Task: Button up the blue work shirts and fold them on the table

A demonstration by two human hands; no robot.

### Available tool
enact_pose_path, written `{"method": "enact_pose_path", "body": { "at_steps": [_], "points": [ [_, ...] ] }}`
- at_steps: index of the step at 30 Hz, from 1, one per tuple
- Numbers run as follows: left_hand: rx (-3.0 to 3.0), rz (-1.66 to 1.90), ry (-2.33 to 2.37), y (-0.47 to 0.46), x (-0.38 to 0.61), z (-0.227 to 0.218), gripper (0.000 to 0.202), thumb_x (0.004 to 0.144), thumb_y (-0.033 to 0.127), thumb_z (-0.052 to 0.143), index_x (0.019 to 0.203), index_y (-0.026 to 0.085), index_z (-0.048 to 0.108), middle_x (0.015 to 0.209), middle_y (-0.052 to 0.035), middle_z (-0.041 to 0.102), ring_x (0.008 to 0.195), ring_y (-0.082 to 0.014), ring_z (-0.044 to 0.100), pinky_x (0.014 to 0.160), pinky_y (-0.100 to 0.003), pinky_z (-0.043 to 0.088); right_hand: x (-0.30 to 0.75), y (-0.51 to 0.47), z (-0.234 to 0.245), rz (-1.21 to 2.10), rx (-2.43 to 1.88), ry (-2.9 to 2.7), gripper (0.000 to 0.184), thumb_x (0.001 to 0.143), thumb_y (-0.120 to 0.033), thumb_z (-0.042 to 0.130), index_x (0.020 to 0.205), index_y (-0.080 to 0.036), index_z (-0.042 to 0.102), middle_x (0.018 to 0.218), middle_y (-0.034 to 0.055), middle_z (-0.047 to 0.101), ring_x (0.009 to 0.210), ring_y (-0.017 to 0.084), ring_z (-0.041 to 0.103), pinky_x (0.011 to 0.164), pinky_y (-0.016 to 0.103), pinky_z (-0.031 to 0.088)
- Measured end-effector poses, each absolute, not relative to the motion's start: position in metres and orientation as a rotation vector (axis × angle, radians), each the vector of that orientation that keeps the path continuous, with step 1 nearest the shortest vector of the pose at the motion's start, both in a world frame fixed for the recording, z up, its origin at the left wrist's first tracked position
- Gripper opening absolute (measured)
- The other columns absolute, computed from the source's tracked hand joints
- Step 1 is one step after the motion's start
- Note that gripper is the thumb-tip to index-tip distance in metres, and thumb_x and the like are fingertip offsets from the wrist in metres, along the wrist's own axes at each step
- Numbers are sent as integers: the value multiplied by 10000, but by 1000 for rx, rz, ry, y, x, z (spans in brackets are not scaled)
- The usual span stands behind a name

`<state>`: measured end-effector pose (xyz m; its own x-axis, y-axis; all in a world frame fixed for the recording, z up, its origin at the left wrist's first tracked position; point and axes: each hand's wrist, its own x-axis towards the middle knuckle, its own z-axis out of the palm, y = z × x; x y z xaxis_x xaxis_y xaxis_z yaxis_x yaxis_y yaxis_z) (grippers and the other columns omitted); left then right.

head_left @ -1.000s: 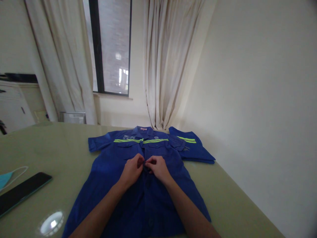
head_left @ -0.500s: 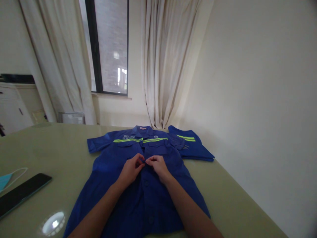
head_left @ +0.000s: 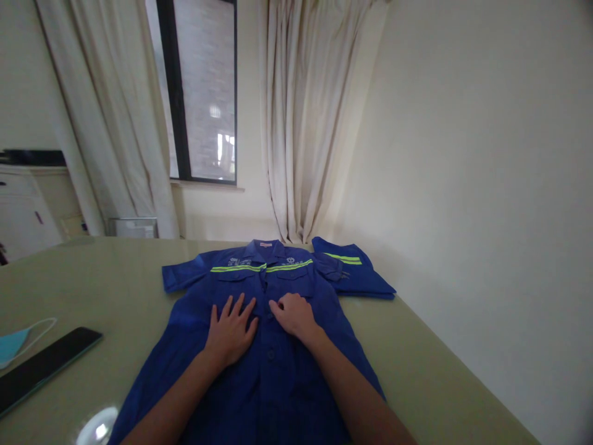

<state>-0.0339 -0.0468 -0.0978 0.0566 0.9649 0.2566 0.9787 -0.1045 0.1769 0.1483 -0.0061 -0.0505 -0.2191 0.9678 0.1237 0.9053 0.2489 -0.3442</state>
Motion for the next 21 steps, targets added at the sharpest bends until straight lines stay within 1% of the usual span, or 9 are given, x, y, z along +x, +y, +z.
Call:
{"method": "enact_pose_path", "body": {
  "at_steps": [2,4,6,8,10,13,15,17,21],
  "points": [
    [-2271,-355,-2094,-57,-36,-102,591,982,471,395,1549,308,429,1637,-108,381,1506,-442,286,1126,-774,179,138,1,-45,211,-1801,-2176,539,922,-661,523,920,-175,758,983,169,754,931,316,713,759,368,495],
    [-2272,-295,-2099,-65,-38,-102,613,982,480,375,1571,310,383,1653,-115,348,1513,-447,264,1113,-784,179,126,11,-46,162,-1783,-2152,536,874,-656,601,1037,-162,732,1068,180,742,988,332,702,779,381,500],
    [-2285,-252,-2120,-69,-40,-97,633,968,498,389,1572,308,382,1656,-127,339,1511,-458,259,1095,-802,180,116,21,-52,183,-1760,-2133,449,864,-551,647,1090,-169,712,1109,163,736,1010,319,698,784,369,497],
    [-2278,-230,-2193,-66,-41,-87,626,954,511,407,1544,305,432,1643,-149,359,1488,-484,284,1043,-840,207,111,28,-62,257,-1756,-2082,295,885,-417,621,1055,-199,724,1082,124,749,982,281,705,771,336,485],
    [-2219,-245,-2288,-58,-38,-72,549,960,493,405,1443,284,559,1558,-184,471,1403,-504,401,970,-847,283,110,32,-71,325,-1738,-2006,209,892,-318,582,999,-234,742,1027,81,765,932,241,710,746,300,466],
    [-2092,-367,-2262,-37,-26,-55,418,997,391,382,1204,201,692,1298,-192,636,1231,-434,554,976,-718,383,114,35,-80,369,-1669,-1935,183,873,-274,589,944,-254,756,951,57,776,872,217,707,706,272,436],
    [-2125,-460,-2170,-20,-19,-50,322,994,304,427,1120,176,694,1223,-173,651,1205,-374,568,1006,-578,418,118,38,-84,416,-1627,-1871,177,873,-264,583,892,-245,758,895,58,775,832,212,703,684,265,424],
    [-2215,-512,-2139,-2,-17,-53,212,956,226,513,1059,173,691,1190,-156,658,1169,-325,593,974,-458,453,121,43,-88,501,-1551,-1777,188,874,-250,568,848,-231,754,834,50,768,781,201,696,674,262,425],
    [-2256,-587,-2220,22,-27,-69,99,929,231,594,940,175,675,1026,-115,686,975,-266,667,844,-357,491,127,57,-98,665,-1261,-1517,208,866,-279,554,827,-198,742,793,40,751,757,198,689,709,272,478]
  ]
}}
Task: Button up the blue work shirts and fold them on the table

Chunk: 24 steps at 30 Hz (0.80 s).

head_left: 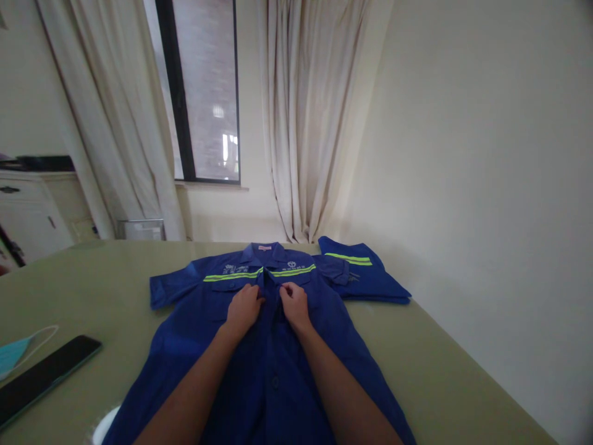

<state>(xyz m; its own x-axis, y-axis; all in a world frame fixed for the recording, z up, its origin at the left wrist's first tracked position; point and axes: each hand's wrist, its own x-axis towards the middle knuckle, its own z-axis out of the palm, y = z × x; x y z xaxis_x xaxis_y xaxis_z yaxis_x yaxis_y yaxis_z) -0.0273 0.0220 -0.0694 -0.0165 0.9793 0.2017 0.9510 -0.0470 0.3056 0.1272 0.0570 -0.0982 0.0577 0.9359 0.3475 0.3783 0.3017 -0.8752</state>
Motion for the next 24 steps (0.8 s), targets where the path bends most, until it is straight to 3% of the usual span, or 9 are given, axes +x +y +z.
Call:
{"method": "enact_pose_path", "body": {
  "at_steps": [4,7,10,17,24],
  "points": [
    [2123,691,2018,25,-34,-83,128,967,294,574,1004,193,643,1030,-73,690,964,-212,668,843,-299,484,128,66,-109,869,-994,-1322,290,820,-361,631,1008,-174,747,829,39,744,771,200,688,719,290,535],
    [2136,720,1913,24,-37,-86,94,936,245,619,1024,217,635,987,-28,704,942,-172,668,834,-250,475,125,67,-112,969,-957,-1399,402,713,-258,686,1102,-173,740,826,23,737,731,184,684,690,284,550],
    [2111,700,1911,26,-42,-86,66,912,242,639,972,216,649,947,-41,707,919,-199,668,812,-280,470,125,64,-111,933,-987,-1545,382,676,-185,664,1046,-183,759,842,25,748,747,188,695,707,290,557],
    [2062,716,1932,26,-46,-83,69,890,253,656,879,211,603,916,-44,693,900,-214,656,768,-293,445,125,57,-102,636,-1200,-1783,45,746,-211,705,769,-178,727,834,40,707,727,167,649,714,269,511],
    [2055,772,1779,25,-43,-78,78,879,158,628,924,221,641,858,4,725,830,-158,685,737,-236,466,125,56,-99,740,-1164,-1767,136,871,-296,598,851,-190,681,787,7,684,728,162,610,690,249,470]
  ]
}}
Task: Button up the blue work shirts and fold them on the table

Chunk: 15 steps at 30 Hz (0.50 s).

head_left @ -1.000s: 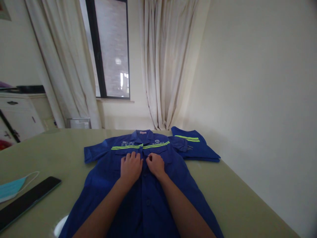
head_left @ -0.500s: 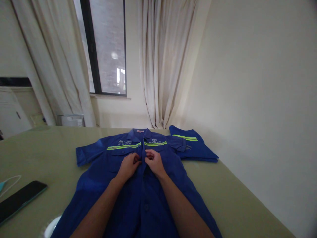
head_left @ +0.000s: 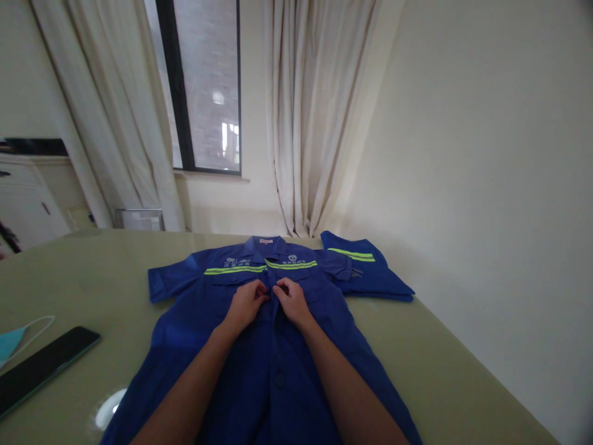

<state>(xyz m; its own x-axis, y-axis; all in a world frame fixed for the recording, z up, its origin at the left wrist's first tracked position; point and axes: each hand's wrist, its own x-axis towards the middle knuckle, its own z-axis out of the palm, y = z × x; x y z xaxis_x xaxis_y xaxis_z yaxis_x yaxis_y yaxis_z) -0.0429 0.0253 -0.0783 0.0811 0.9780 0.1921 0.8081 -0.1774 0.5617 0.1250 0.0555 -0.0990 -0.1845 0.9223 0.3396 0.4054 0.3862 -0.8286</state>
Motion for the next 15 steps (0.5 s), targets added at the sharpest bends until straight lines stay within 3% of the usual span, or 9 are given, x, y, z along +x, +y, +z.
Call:
{"method": "enact_pose_path", "body": {
  "at_steps": [5,8,15],
  "points": [
    [2084,790,1794,25,-47,-76,126,809,90,633,842,206,668,894,-50,720,901,-224,679,816,-306,474,129,59,-102,882,-1016,-1658,204,847,-363,613,875,-176,689,779,11,691,717,167,614,671,254,468],
    [2095,878,1773,25,-42,-73,122,857,110,584,882,206,657,959,-69,711,955,-236,665,871,-335,478,130,60,-105,932,-971,-1599,249,811,-392,668,897,-163,711,780,18,702,700,167,615,665,262,475],
    [1990,1062,1660,26,-31,-77,163,910,161,536,966,230,673,971,-23,765,920,-186,717,856,-284,537,128,55,-100,881,-1014,-1617,232,783,-343,692,886,-150,767,722,20,713,644,163,605,620,255,461]
  ]
}}
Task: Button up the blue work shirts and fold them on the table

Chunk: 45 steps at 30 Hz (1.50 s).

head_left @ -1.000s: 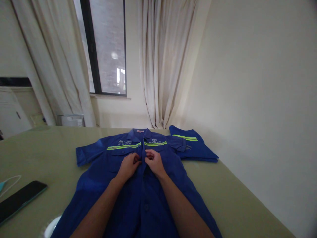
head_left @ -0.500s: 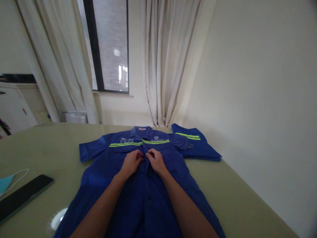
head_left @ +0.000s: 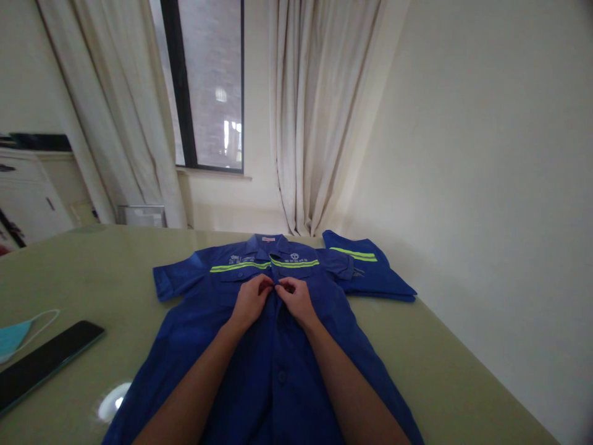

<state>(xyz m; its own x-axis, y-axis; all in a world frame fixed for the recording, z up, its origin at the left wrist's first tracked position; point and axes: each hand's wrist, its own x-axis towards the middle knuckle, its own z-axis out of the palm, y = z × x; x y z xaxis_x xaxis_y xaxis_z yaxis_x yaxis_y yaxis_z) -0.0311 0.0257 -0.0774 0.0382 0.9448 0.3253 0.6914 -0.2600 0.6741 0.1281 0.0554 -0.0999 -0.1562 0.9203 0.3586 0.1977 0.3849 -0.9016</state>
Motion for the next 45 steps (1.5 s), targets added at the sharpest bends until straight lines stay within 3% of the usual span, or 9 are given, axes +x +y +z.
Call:
{"method": "enact_pose_path", "body": {
  "at_steps": [5,9,13,21,29,34,39,42,45],
  "points": [
    [1944,1112,1711,25,-29,-84,158,883,151,565,970,213,681,970,-50,765,929,-211,718,861,-316,529,128,52,-92,815,-1047,-1668,323,887,-370,531,775,-176,763,694,15,703,669,170,620,617,246,456],
    [1933,1132,1705,25,-27,-86,180,882,137,550,979,223,677,979,-46,761,939,-211,712,889,-332,523,127,53,-92,975,-1090,-1638,212,813,-329,612,878,-173,741,572,-16,646,490,146,553,489,229,408],
    [1870,1191,1650,27,-29,-89,237,849,111,540,1019,212,671,975,-38,769,932,-193,723,885,-316,544,123,52,-91,1001,-1148,-1645,122,780,-283,661,840,-184,697,488,-45,592,410,133,524,465,223,400],
    [1703,1231,1594,37,-38,-95,214,850,352,633,959,190,717,918,-49,797,857,-218,752,797,-313,580,121,50,-91,726,-1252,-1783,90,764,-220,670,820,-184,730,582,-19,661,547,147,599,554,230,402],
    [1846,1145,1531,31,-41,-92,283,884,261,601,1161,210,627,829,4,740,781,-180,718,738,-279,557,126,63,-95,1062,-1226,-1675,139,813,-286,646,790,-167,714,584,-29,618,555,131,554,536,219,378],
    [2115,1005,1609,17,-37,-86,188,897,191,592,1040,257,694,986,-38,693,1017,-221,650,939,-327,493,126,65,-88,1140,-1302,-1725,114,781,-197,630,700,-160,701,533,-48,574,515,105,502,524,205,356],
    [2253,877,1690,7,-34,-83,198,957,217,529,1024,254,711,1029,-55,685,1040,-227,637,961,-332,478,134,62,-72,1157,-1440,-1857,227,803,-205,621,584,-167,663,460,-37,534,419,100,428,485,223,343],
    [2269,873,1895,0,-27,-88,334,977,269,500,1265,227,664,1293,-131,646,1279,-310,546,1105,-458,389,135,60,-63,1011,-1536,-1903,214,789,-192,647,576,-171,660,519,10,609,497,136,535,544,242,391],
    [2310,686,2133,-13,-17,-99,530,997,364,451,1464,122,517,1538,-204,488,1474,-360,366,1210,-526,250,123,57,-58,738,-1594,-1861,145,851,-311,651,820,-186,717,815,71,730,787,202,664,706,277,451]
  ]
}}
